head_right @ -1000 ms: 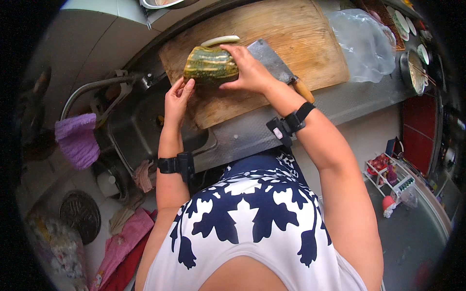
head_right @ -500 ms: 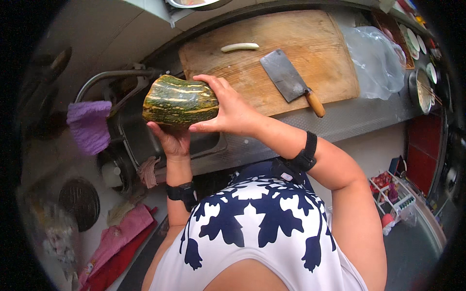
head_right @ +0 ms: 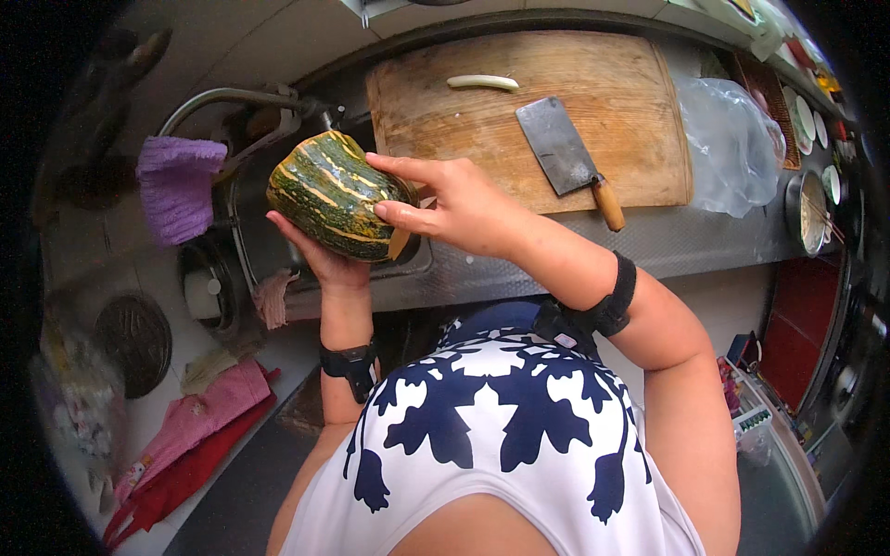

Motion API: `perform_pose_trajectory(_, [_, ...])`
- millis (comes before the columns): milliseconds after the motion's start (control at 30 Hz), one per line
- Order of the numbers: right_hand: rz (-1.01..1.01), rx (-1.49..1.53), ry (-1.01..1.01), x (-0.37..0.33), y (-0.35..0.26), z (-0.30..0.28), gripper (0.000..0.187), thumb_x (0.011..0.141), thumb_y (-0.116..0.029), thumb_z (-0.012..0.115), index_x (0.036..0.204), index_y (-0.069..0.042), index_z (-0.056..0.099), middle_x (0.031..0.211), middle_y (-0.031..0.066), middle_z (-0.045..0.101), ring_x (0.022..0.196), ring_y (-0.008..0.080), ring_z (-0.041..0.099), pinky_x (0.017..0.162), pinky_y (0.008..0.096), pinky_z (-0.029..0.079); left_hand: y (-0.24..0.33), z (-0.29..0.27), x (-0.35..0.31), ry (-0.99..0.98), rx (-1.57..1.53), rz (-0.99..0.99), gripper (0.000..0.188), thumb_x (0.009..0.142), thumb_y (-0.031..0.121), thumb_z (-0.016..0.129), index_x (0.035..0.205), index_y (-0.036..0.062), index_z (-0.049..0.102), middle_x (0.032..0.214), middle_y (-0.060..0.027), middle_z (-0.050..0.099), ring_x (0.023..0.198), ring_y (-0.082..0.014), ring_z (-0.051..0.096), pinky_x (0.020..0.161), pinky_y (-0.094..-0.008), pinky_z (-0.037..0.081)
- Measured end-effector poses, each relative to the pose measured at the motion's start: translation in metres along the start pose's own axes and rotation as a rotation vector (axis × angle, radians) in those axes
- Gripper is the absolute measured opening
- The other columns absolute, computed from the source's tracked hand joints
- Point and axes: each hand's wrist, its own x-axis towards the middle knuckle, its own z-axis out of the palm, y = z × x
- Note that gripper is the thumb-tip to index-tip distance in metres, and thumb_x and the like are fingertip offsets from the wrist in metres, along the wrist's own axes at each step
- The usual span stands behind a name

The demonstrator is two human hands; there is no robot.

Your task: The person empties a metal container into a kitchen sink, moves a squash to the sink to wash its skin under running water, and uses a knife to cut the squash into sections on a wooden board.

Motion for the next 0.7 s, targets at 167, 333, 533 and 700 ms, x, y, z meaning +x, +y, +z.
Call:
perform_pose_trajectory(167, [-0.013, -0.194, -0.101, 0.002, -0.006, -0.006, 0.053, 0.080, -0.030, 0.065, 0.124, -0.002, 0.052, 0.089, 0.0227, 0.065, 0.079, 0.0280, 0.067, 0.071, 0.0331, 0.052, 0.005, -0.003, -0.008, -0.014, -0.035, -0.047, 0.073, 0.086, 0.065, 0.032, 0.132, 0.0084, 0.038, 0.130, -0.0130, 0.044, 0.116, -0.0275, 0.047, 0.097, -0.0411, 0.040])
perform_pose_trajectory(333, [0.000, -0.380, -0.157, 0.008, -0.017, -0.001, 0.048, 0.081, -0.018, 0.064, 0.124, -0.001, 0.051, 0.085, 0.0211, 0.066, 0.073, 0.0199, 0.067, 0.067, 0.0272, 0.053, 0.009, -0.006, -0.015, 0.065, -0.001, -0.049, 0.075, 0.084, 0.068, 0.033, 0.128, 0.0083, 0.043, 0.125, -0.0123, 0.050, 0.112, -0.0258, 0.051, 0.094, -0.0402, 0.043])
perform_pose_trajectory(533, [-0.104, -0.531, -0.162, 0.014, -0.014, 0.008, 0.036, 0.082, -0.015, 0.060, 0.114, 0.001, 0.058, 0.075, 0.0195, 0.065, 0.064, 0.0191, 0.066, 0.061, 0.0274, 0.052, 0.008, -0.018, -0.020, 0.088, -0.052, -0.063, 0.067, 0.087, 0.062, 0.038, 0.126, 0.0078, 0.045, 0.124, -0.0119, 0.051, 0.110, -0.0258, 0.053, 0.093, -0.0387, 0.044])
perform_pose_trajectory(700, [-0.093, -0.486, -0.095, 0.015, -0.006, 0.012, 0.024, 0.084, -0.016, 0.056, 0.102, -0.003, 0.065, 0.074, 0.0199, 0.063, 0.067, 0.0318, 0.064, 0.062, 0.0353, 0.051, 0.001, -0.037, -0.017, 0.068, -0.127, -0.125, 0.071, 0.085, 0.064, 0.038, 0.129, 0.0089, 0.043, 0.126, -0.0129, 0.049, 0.112, -0.0274, 0.052, 0.093, -0.0420, 0.045])
